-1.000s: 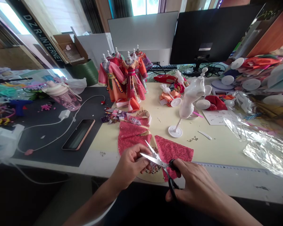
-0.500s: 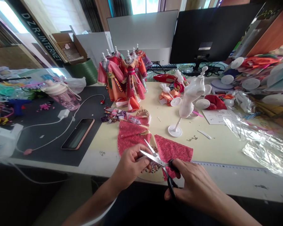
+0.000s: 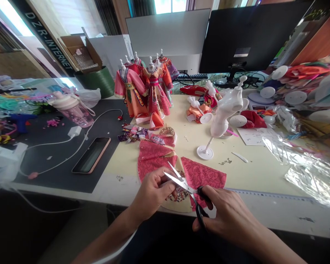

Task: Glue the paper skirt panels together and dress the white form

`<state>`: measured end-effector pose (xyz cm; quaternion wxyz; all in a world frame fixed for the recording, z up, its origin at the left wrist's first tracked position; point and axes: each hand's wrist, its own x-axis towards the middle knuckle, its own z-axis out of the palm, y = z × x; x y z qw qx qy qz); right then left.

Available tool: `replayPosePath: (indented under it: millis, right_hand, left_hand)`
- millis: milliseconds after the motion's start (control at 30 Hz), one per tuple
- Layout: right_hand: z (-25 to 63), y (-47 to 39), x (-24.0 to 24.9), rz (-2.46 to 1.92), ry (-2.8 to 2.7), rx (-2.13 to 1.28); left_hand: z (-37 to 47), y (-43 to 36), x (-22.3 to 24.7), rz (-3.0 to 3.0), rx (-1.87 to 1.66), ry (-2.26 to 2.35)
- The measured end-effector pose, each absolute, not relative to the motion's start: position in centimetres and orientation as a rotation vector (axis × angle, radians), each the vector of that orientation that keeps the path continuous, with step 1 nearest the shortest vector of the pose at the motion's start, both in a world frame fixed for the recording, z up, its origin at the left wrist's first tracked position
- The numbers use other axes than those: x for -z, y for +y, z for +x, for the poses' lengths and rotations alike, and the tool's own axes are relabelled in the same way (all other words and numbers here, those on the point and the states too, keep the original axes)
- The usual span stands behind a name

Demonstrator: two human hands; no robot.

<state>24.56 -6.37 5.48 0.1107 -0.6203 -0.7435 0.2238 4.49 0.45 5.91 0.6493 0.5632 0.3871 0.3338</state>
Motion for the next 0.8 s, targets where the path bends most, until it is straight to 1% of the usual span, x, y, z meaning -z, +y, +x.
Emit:
replayPosePath:
  millis: [800]
  right_hand:
    - [24.94, -6.14, -5.11, -1.804, -2.231, -0.584]
  left_hand:
    - [4.38, 0.68, -6.03, 1.296, -0.760, 0.884]
